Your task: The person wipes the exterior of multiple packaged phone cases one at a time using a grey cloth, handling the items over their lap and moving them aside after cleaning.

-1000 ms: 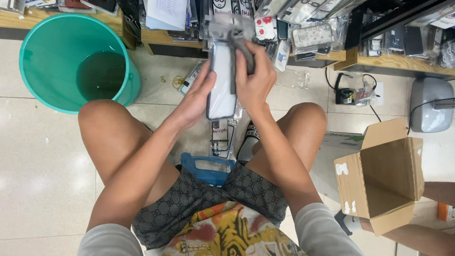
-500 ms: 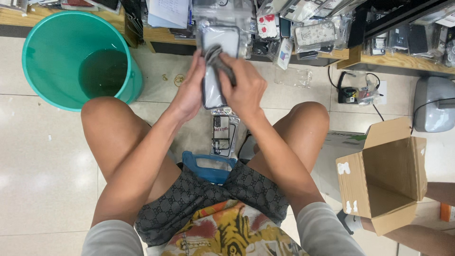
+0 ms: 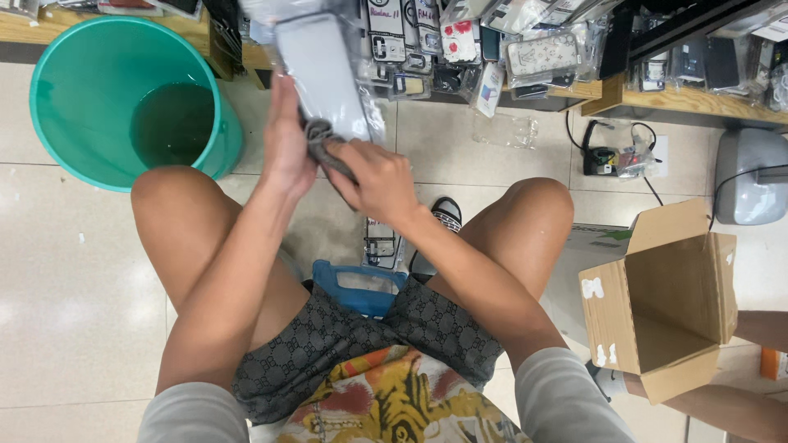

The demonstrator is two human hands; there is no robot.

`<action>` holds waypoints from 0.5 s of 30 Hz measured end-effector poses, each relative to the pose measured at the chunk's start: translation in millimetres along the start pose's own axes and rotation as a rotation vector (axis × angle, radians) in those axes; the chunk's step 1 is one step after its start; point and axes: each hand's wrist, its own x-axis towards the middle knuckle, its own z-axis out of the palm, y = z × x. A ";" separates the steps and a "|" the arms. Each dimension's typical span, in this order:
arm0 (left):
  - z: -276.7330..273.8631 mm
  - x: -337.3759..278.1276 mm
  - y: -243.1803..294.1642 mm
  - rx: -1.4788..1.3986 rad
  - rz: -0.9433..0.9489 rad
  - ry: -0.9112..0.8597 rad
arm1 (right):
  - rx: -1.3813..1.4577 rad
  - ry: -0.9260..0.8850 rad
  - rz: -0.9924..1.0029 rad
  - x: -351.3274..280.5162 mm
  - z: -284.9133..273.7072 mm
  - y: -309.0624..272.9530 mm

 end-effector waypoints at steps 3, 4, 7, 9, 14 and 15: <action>-22.4 19.7 5.9 -0.056 0.157 0.279 | 0.016 -0.139 -0.031 0.5 -12.0 4.7; -24.0 20.8 12.6 -0.147 0.190 0.325 | 0.126 -0.169 -0.098 4.4 -19.5 10.5; -23.6 14.2 25.2 -0.140 0.250 0.368 | 0.441 -0.100 0.035 1.6 -43.3 40.2; -23.8 13.3 24.5 -0.047 0.280 0.362 | 0.640 -0.004 0.232 -3.8 -60.3 71.6; -14.0 4.0 9.2 0.231 0.315 0.177 | 1.961 0.515 0.631 -15.1 -110.0 122.9; -12.0 1.7 7.8 0.233 0.313 0.175 | 1.961 0.519 0.631 -10.3 -110.7 123.0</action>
